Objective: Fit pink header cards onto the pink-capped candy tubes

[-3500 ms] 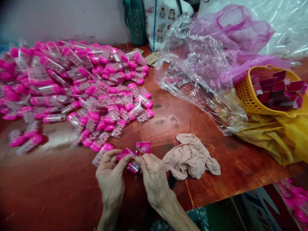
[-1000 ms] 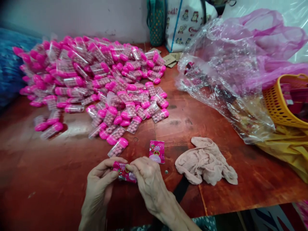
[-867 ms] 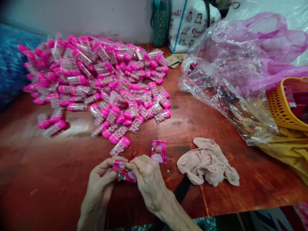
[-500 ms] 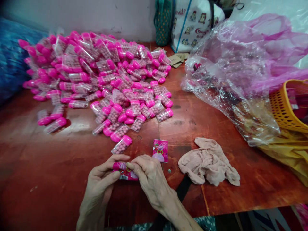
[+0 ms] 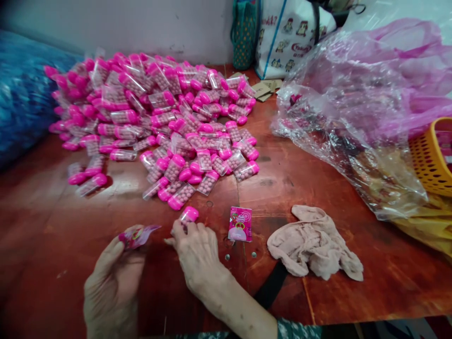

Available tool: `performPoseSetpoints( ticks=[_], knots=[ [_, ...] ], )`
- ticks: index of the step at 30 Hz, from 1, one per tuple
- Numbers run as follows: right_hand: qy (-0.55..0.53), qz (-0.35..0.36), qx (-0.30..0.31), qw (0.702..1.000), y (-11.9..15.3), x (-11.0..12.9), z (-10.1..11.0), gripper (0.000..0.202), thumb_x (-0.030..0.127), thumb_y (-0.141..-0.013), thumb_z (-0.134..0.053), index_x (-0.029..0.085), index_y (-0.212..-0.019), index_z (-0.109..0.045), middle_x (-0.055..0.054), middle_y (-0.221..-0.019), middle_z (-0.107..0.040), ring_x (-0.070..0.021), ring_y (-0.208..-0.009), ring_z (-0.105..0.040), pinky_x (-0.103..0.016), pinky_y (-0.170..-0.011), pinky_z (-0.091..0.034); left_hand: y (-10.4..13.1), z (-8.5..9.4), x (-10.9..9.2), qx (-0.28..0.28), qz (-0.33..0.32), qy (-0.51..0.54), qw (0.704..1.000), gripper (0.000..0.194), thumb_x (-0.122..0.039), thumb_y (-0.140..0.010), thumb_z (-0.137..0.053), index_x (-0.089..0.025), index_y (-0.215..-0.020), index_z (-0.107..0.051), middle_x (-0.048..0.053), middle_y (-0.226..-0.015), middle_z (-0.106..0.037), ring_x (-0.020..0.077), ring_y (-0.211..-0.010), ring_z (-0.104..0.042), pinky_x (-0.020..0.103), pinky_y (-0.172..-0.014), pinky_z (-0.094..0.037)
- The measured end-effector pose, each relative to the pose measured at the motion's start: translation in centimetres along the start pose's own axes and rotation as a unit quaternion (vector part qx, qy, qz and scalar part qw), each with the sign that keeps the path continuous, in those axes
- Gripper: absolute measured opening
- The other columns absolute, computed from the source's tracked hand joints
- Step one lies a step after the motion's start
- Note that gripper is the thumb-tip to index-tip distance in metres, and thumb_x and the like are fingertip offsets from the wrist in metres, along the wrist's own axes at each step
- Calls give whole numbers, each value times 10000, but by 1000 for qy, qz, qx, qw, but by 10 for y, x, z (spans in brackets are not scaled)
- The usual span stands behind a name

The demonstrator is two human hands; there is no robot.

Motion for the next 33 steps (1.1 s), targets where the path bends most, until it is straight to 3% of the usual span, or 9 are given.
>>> performPoseSetpoints(
  ticks=[3,5,8,14,18,22,26,30,33],
  knots=[
    [13,-22,21,999,6,-9,11,140,349,-836,-578,228,-784,-627,-61,-782,-579,-216,-706,-537,-306,-582,-429,-4,-3,7,-21,30,7,999,197,-153,-492,-766,-146,-682,-711,25,-738,-720,130,-684,-652,215,-686,-537],
    [-9,-36,5,999,9,-13,21,138,314,-832,-587,214,-745,-622,-63,-790,-549,-217,-734,-517,-318,-610,-437,-5,-4,11,-29,50,11,998,212,-155,-456,-785,-146,-651,-701,19,-721,-715,121,-661,-643,215,-667,-538],
    [-42,-63,-32,997,12,-14,25,26,193,-813,-599,191,-829,-619,-70,-822,-532,-227,-771,-503,-347,-654,-455,-4,-8,15,-21,53,24,998,177,-177,-489,-784,-168,-641,-694,9,-736,-709,134,-696,-644,249,-677,-542],
    [-113,-131,-104,979,17,-18,27,385,80,-766,-590,140,-1139,-514,-142,-1103,-489,-281,-966,-489,-431,-788,-462,1,-11,19,-18,42,27,999,116,-192,-547,-763,-171,-632,-688,7,-723,-704,125,-662,-635,234,-635,-532],
    [-240,-50,-181,953,20,-14,53,298,114,-795,-595,192,-1082,-585,-82,-1017,-527,-228,-936,-504,-371,-804,-455,2,-16,18,-3,27,14,1000,88,-200,-577,-743,-170,-646,-698,9,-726,-697,119,-652,-623,229,-637,-521],
    [-293,20,-198,935,20,-6,67,190,120,-789,-621,210,-949,-674,-62,-919,-555,-202,-868,-517,-318,-722,-465,5,-26,21,24,44,0,999,130,-222,-577,-747,-155,-682,-711,13,-710,-685,115,-649,-616,208,-634,-513],
    [-294,8,-211,932,18,-7,65,175,102,-767,-643,203,-898,-699,-69,-903,-570,-207,-861,-517,-329,-724,-465,11,-38,29,56,76,7,996,149,-240,-575,-753,-149,-685,-708,22,-704,-682,126,-642,-616,217,-619,-518],
    [-291,-18,-259,921,21,-16,67,122,100,-765,-646,192,-825,-698,-69,-880,-584,-210,-858,-529,-349,-745,-455,17,-42,40,26,111,30,993,148,-226,-580,-750,-138,-691,-708,34,-720,-682,129,-664,-614,216,-632,-518],
    [-292,-17,-261,920,21,-20,67,120,89,-766,-638,191,-791,-698,-67,-880,-589,-207,-856,-533,-354,-752,-450,20,-48,45,33,124,39,991,139,-212,-594,-742,-134,-704,-709,35,-732,-679,132,-681,-616,219,-645,-522]
  ],
)
Point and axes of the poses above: each hand's wrist, its own y-axis away from the middle knuckle, its own z-axis out of the back of the hand, x = y × z, the point moved 5 cm from there along -y, towards the middle knuckle
